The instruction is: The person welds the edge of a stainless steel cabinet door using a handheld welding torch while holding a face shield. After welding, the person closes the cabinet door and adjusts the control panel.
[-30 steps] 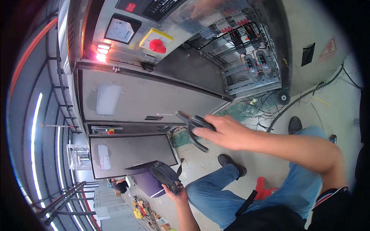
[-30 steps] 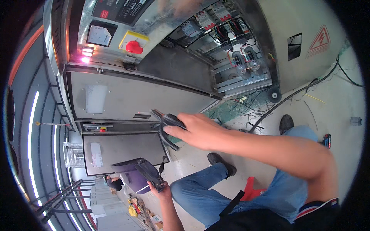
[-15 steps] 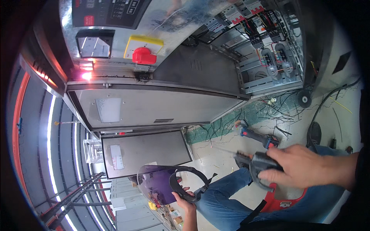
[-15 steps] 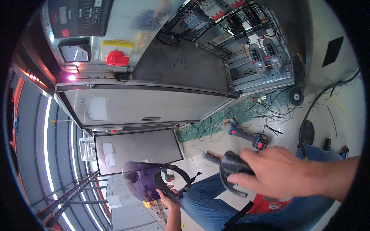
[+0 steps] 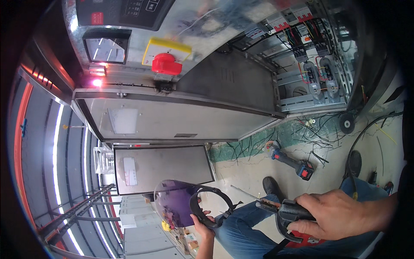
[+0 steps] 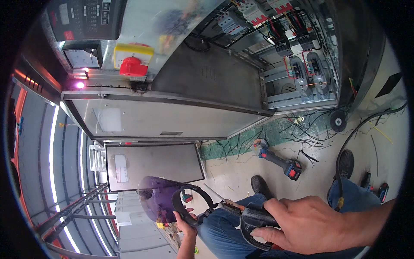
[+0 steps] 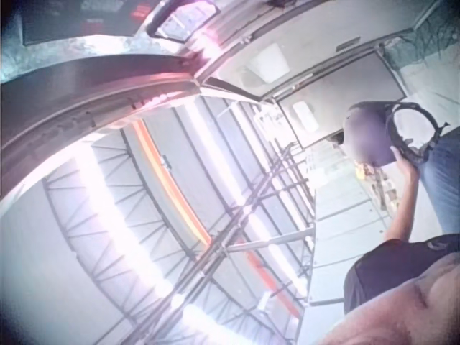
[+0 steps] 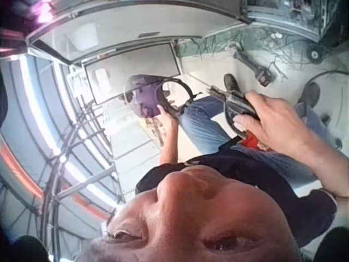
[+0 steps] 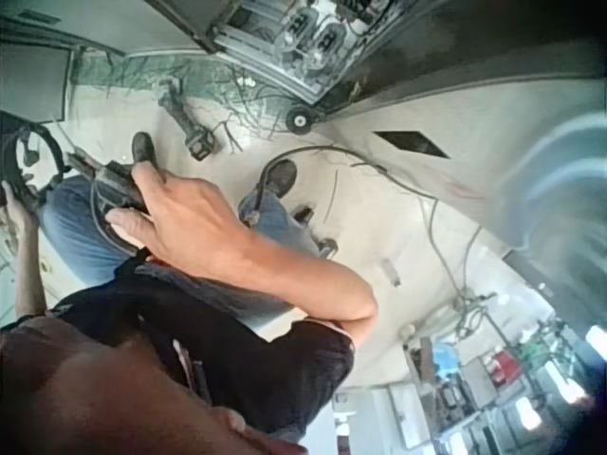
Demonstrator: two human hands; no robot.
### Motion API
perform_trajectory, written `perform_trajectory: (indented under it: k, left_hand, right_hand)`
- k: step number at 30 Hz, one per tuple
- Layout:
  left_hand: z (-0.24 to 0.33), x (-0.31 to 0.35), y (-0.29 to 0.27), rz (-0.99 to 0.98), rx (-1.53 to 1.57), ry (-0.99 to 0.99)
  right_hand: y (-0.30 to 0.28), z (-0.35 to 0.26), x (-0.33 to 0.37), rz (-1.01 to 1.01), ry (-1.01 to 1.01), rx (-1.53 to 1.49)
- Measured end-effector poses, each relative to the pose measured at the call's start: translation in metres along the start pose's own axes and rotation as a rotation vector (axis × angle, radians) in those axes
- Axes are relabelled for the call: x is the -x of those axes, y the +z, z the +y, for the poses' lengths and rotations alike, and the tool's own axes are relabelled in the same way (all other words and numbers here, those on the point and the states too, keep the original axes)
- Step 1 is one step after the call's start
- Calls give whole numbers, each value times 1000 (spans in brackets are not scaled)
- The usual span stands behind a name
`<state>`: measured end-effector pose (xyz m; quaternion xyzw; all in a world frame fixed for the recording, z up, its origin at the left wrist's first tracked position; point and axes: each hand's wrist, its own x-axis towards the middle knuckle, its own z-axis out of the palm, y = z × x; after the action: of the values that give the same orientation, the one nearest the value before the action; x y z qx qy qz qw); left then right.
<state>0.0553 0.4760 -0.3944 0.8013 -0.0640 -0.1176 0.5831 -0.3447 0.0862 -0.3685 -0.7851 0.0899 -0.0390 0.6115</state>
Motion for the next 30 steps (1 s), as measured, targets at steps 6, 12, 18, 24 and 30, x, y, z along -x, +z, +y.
perform_trajectory:
  k: [6, 12, 18, 24, 30]
  left_hand:
    - [0, 8, -4, 17, 28, -7]
    - [0, 9, -5, 3, 88, -16]
    - [0, 7, -3, -14, 170, 29]
    - [73, 14, 12, -46, 356, 217]
    - [227, 23, 38, -299, 411, 445]
  right_hand:
    - [2, 2, -2, 99, -56, -41]
    - [5, -5, -6, 120, 38, -62]
    - [4, -15, -27, 321, -12, -58]
    - [1, -98, -81, 572, -161, -321]
    - [11, -132, -141, 792, -362, -551]
